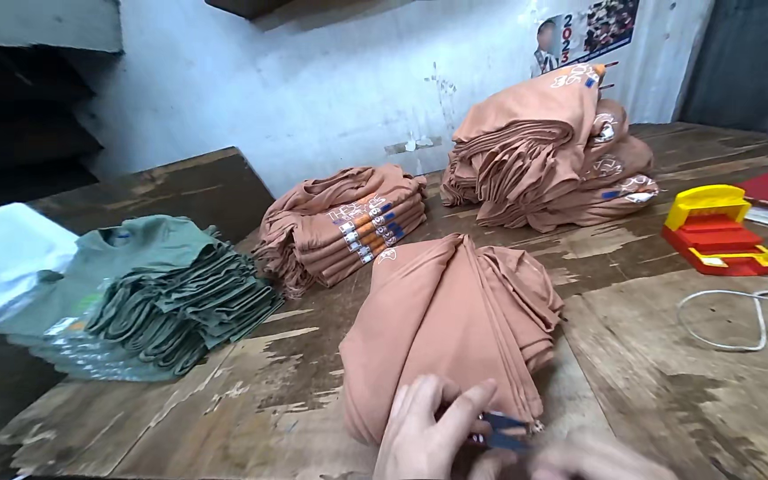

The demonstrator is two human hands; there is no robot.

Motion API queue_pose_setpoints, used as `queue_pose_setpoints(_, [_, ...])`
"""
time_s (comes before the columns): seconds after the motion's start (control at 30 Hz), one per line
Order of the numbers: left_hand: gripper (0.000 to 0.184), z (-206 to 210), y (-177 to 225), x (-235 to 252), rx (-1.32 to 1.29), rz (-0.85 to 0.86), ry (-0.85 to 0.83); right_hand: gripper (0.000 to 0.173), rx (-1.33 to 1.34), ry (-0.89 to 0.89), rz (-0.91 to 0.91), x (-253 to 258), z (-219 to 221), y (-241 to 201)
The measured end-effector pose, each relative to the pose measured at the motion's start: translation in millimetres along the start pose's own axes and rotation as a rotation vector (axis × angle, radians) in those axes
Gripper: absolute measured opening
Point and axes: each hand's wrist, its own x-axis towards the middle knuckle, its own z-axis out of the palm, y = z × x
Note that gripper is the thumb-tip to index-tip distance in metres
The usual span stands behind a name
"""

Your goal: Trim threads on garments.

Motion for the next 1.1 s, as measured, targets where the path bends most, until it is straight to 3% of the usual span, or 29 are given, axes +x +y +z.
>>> queue_pose_setpoints(0.03, [0.045,-0.8,1.7,1.6,0.002,-0.007,0.018,0.021,0.050,0.171,0.030,7.4,7.1,-2.2])
queue_pose_setpoints(0.1, [0.036,-3.9,3.3,7.1,0.045,0.015,0.049,0.032,0.031,0.310,0.091,16.5,21.5,-0.3])
queue_pose_setpoints(0.2, [0.022,-7.6,3.0,12.8,0.168,0.126,0.041,0.010,0.058,0.452,0.063,14.1,41.2,14.2])
queue_pose_setpoints(0.3, [0.018,-10.0,9.1,16.4,0.296,0.205,0.043,0.003,0.209,0.520,0.044,11.1,40.7,19.7])
queue_pose_setpoints(0.53, [0.024,3.1,26.9,21.5,0.513,0.291,-0.012,0.004,0.301,0.572,-0.005,11.9,45.5,18.7])
queue_pose_setpoints(0.73, [0.025,-5.3,28.0,16.0,0.531,0.252,0.044,0.003,0.334,0.569,0.007,7.8,45.2,25.1])
queue_pose_setpoints(0.97, [0.024,1.5,25.2,15.8,0.469,0.265,0.071,0.003,0.335,0.529,-0.099,6.2,51.4,26.9])
queue_pose_setpoints(1.1, [0.023,3.1,16.5,7.9,0.387,0.240,0.097,0.020,0.281,0.420,-0.129,-2.0,43.0,40.3])
